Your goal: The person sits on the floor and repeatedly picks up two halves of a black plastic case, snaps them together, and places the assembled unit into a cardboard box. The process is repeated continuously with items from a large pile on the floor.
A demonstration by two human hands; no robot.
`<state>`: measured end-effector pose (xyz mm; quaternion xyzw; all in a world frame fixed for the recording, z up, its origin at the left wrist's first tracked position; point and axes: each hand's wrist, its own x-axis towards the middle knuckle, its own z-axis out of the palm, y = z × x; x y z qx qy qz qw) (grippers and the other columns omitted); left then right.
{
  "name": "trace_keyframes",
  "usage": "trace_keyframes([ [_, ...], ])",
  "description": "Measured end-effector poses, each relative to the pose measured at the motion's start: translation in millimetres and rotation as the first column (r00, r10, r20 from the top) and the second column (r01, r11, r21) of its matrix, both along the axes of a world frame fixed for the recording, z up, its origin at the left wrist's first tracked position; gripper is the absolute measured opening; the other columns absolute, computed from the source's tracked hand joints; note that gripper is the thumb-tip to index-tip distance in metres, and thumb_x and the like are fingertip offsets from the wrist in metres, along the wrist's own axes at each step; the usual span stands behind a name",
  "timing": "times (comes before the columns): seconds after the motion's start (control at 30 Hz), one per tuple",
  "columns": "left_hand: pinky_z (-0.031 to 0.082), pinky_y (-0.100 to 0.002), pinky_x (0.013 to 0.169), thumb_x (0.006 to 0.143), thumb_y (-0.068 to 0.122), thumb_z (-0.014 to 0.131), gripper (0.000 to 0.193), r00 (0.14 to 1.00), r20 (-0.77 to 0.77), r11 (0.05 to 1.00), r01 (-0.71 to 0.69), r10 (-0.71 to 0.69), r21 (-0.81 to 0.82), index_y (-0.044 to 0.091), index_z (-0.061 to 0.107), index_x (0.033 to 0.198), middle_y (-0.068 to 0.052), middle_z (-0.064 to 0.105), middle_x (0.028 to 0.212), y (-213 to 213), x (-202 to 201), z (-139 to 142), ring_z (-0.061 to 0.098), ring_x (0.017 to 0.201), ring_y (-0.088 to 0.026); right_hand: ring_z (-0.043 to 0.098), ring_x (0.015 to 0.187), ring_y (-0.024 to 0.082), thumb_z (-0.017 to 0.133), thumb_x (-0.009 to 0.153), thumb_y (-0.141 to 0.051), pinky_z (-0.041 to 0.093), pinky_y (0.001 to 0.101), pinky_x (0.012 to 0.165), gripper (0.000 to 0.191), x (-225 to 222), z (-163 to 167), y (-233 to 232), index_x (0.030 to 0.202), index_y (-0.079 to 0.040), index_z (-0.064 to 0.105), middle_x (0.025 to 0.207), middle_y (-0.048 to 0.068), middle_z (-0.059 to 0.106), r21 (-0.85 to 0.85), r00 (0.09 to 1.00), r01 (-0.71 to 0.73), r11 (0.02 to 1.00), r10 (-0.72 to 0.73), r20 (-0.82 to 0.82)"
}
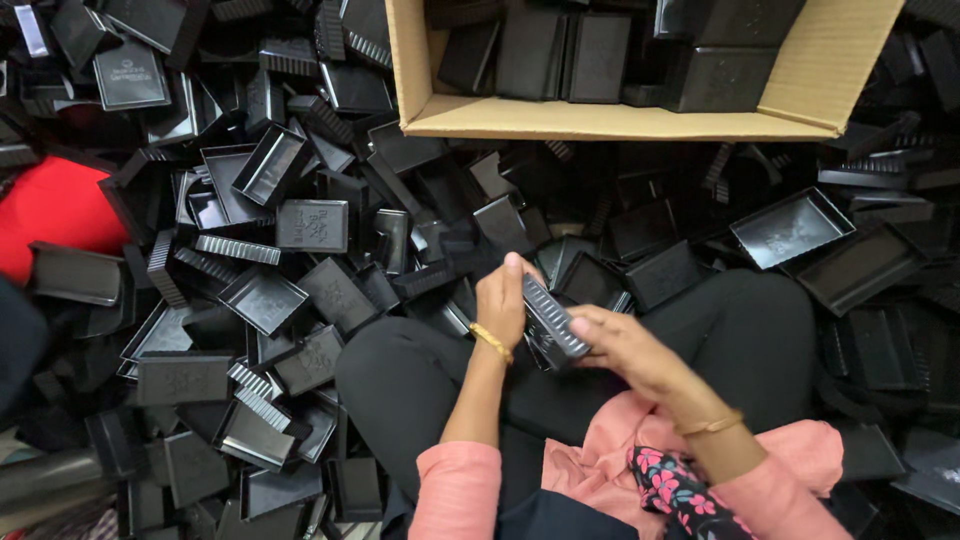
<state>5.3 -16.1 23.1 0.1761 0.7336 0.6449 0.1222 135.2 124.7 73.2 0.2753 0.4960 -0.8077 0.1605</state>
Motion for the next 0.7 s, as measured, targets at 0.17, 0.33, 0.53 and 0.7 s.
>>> trace_keyframes([
  [0.17,0.047,-0.042,0.061,0.108,0.030,0.033,0.058,0.922,-0.212,0.938,-0.342,0.325,-0.051,0.002,0.065,0.068,-0.016,0.063,0.062,1.3,-2.3,9.7,0.064,0.059,-0.034,0.070,0.096,0.011,0.083,0.079,-0.003,0.058,0.0285,0.086,0.043,14.9,-8.9,-5.1,0.118,0.000,0.063,0.105,0.007,0.074,0.568,0.953,0.163,0.807,0.020,-0.302],
  [0.33,0.045,-0.043,0.062,0.109,0.033,0.029,0.061,0.952,-0.113,0.954,-0.293,0.285,-0.062,0.002,0.060,0.066,-0.016,0.060,0.060,-6.5,8.7,18.2,0.063,0.058,-0.033,0.072,0.090,0.009,0.083,0.078,-0.002,0.063,0.0262,0.081,0.034,22.9,0.0,-31.1,0.107,0.000,0.066,0.097,0.002,0.074,0.555,0.926,0.272,0.786,-0.057,-0.373],
  [0.53,0.052,-0.040,0.079,0.101,0.026,0.060,0.026,0.913,-0.397,0.978,-0.161,0.095,-0.135,0.005,0.069,0.088,-0.014,0.068,0.092,-46.3,-53.8,51.3,0.067,0.088,-0.030,0.056,0.076,0.006,0.082,0.085,-0.007,0.050,0.0246,0.064,0.027,-18.5,77.8,46.7,0.103,-0.006,0.062,0.086,-0.002,0.060,0.699,0.867,0.320,0.639,0.100,-0.489],
  [0.7,0.040,-0.062,0.087,0.089,0.039,0.068,0.040,0.684,-0.418,0.466,-0.721,0.597,-0.514,0.016,0.062,0.121,-0.024,0.046,0.133,-116.2,-170.1,43.6,0.043,0.121,-0.046,0.072,0.110,0.014,0.065,0.097,-0.020,0.059,0.0290,0.103,0.029,-51.2,123.7,89.4,0.123,-0.009,0.061,0.116,0.004,0.075,0.026,0.482,0.694,0.719,-0.438,-0.759],
])
